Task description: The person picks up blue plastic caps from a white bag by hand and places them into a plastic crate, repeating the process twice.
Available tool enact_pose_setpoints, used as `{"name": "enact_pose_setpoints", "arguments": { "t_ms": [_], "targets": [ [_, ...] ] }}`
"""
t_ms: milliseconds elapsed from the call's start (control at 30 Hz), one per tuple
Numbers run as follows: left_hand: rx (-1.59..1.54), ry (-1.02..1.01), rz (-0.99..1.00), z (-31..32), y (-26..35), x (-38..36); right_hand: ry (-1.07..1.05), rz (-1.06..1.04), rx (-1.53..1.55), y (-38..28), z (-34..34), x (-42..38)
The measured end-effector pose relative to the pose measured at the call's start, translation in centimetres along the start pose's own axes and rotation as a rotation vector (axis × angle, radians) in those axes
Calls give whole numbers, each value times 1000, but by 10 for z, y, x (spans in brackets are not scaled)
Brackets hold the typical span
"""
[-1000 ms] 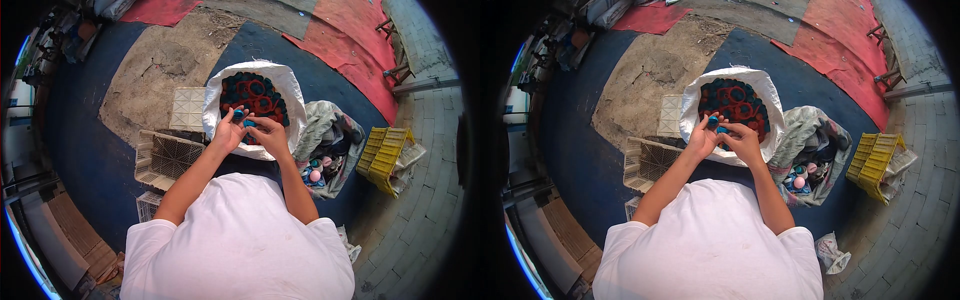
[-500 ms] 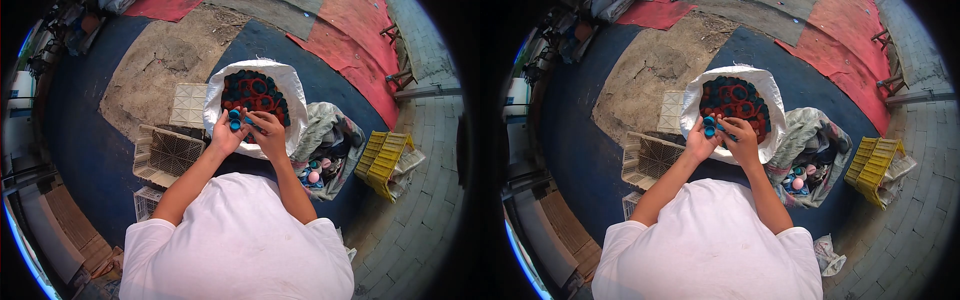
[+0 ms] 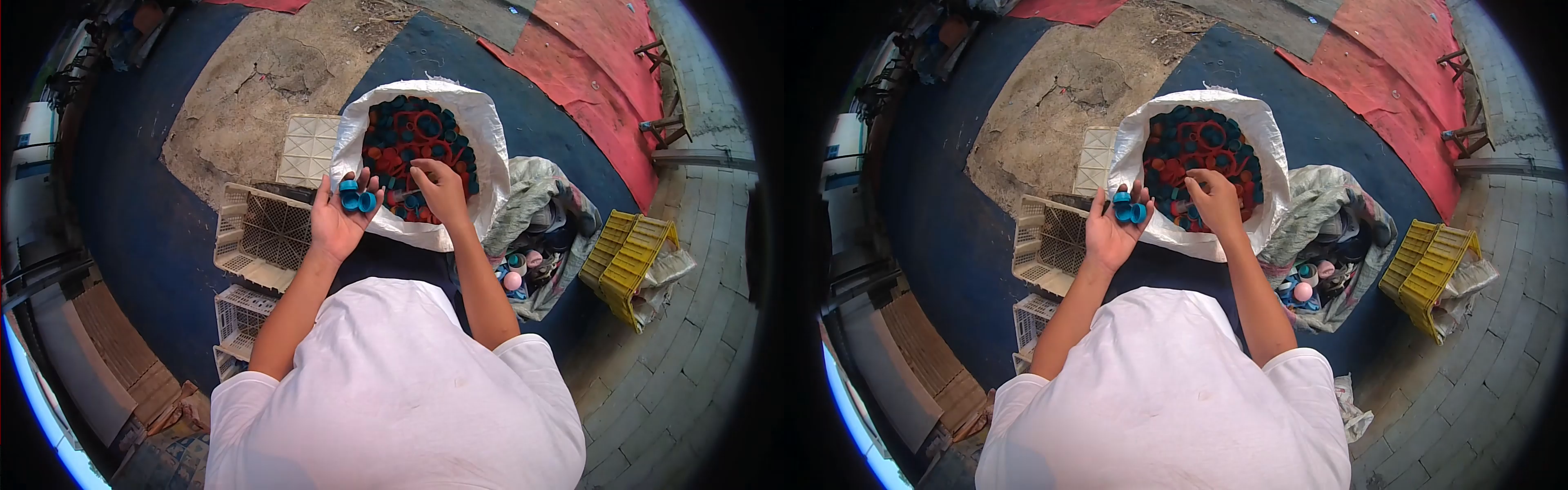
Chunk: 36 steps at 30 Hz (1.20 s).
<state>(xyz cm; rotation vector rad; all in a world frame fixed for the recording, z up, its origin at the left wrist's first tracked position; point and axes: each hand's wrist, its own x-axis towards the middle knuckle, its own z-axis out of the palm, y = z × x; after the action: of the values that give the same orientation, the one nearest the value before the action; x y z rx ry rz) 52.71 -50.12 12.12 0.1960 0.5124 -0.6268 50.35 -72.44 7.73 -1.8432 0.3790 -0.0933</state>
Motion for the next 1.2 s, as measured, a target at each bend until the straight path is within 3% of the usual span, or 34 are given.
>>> {"name": "enact_pose_setpoints", "arguments": {
  "t_ms": [133, 367, 567, 667, 767, 867, 1067, 1200],
  "targets": [
    [-33, 19, 82, -5, 19, -16, -351, -62, -281, 39, 32, 26],
    [-45, 10, 126, -17, 22, -28, -423, -231, -538, 105, 91, 43],
    [-52, 37, 123, -23, 19, -32, -392, -204, -328, 104, 82, 42],
    [-49, 25, 108, -23, 17, -29, -264, -171, -324, 99, 77, 39],
    [-33, 29, 91, -17, 15, -28, -204, -34, -206, 84, 62, 36],
    [-16, -25, 57, -17, 14, -23, -195, 228, 191, 62, 42, 28],
    [-35, -61, 39, -3, 10, -16, -46, 72, 548, -23, 18, -11],
    [-2, -41, 10, 6, 8, -12, -69, -12, 530, -59, 14, -31]
  ]
}}
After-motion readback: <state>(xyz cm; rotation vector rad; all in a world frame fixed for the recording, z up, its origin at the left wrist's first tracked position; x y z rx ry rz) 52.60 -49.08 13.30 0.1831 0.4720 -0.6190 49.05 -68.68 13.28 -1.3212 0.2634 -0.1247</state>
